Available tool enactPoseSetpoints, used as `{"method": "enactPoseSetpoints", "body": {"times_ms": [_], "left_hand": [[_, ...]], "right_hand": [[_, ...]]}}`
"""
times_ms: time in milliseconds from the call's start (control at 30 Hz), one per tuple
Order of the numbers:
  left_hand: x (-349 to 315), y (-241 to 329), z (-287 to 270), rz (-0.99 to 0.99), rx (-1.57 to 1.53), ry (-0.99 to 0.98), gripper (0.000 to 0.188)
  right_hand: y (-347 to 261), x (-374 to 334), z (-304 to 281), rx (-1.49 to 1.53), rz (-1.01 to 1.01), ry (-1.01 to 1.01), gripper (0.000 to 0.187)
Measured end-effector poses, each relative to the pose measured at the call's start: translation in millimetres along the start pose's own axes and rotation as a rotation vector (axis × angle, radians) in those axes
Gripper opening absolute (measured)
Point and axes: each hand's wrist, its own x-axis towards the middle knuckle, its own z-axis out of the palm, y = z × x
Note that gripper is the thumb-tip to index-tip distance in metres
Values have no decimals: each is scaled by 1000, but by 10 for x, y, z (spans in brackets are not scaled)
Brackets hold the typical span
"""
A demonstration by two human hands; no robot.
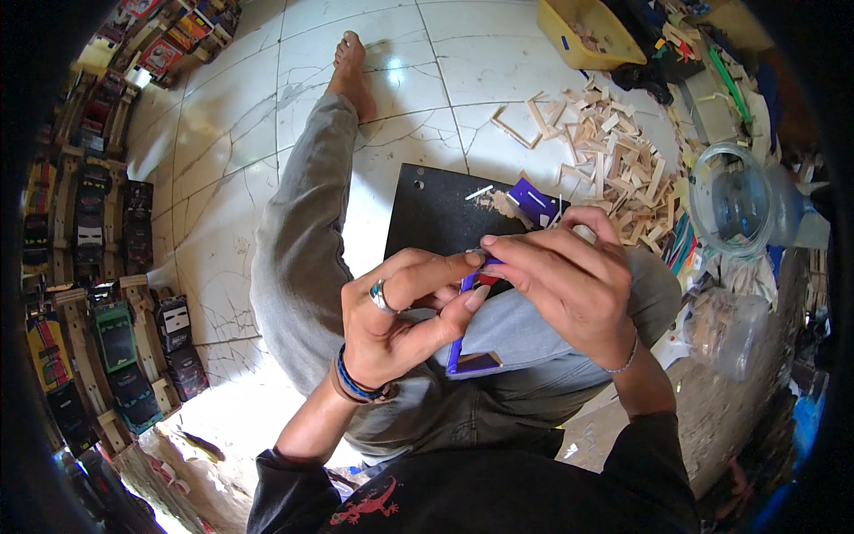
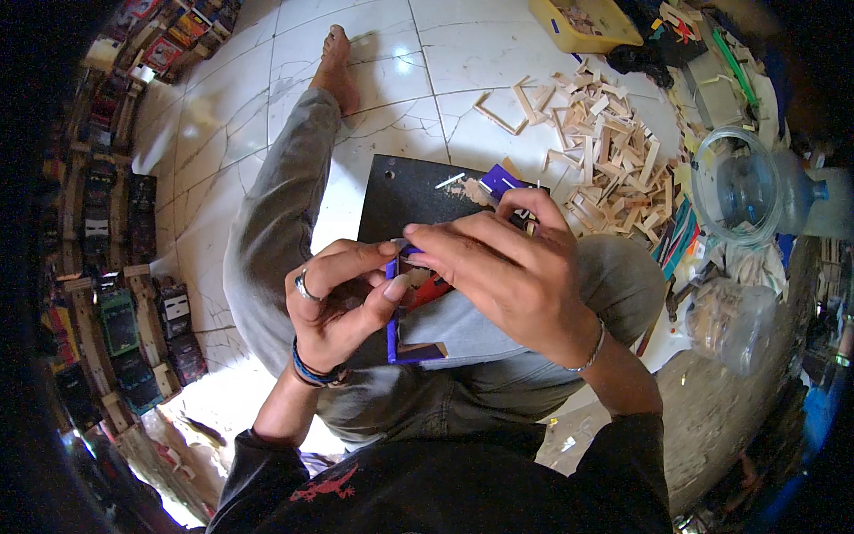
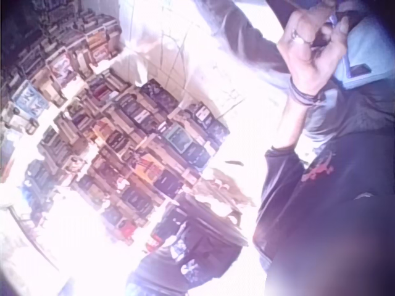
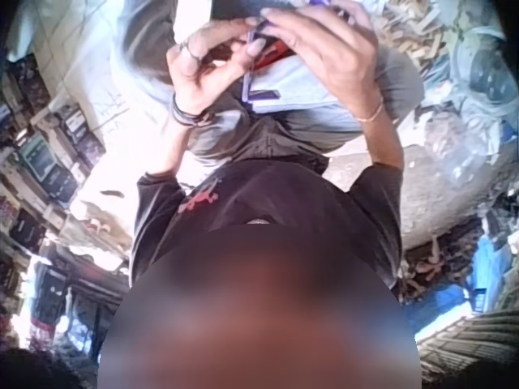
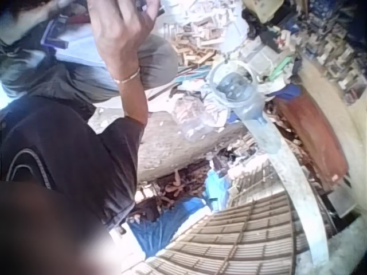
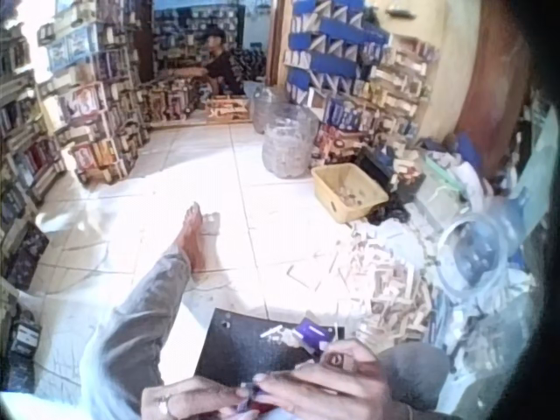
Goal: The person assembles a small rectangular box from a purple printed paper template. They fold the flaps, apply white tape to secure the joints, and trim excess tape with a red utility knife. The finished box is held and inspected.
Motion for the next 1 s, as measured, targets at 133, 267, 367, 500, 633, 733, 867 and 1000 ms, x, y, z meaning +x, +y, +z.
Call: {"method": "enactPoseSetpoints", "body": {"times_ms": [133,267,367,500,633,733,867,1000], "left_hand": [[-6,21,5,88,56,31,29],[-18,-11,20,181,105,51,29],[-53,-25,27,190,158,47,28],[-96,-20,25,128,176,40,27],[-80,-36,3,209,257,26,25],[-89,-22,92,112,26,96,30],[-115,66,126,-232,-382,162,48],[-33,37,55,-284,-380,49,49]], "right_hand": [[16,2,-7,-19,-62,41,39],[-10,-26,-30,1,-46,51,39],[-20,-39,-28,25,-19,55,39],[-22,-47,-30,9,-40,71,40],[-12,-55,-48,-33,-45,73,41],[12,-62,-52,-43,-60,87,41],[54,-69,-58,-55,-97,80,40],[51,-69,-67,-56,-96,76,38]]}}
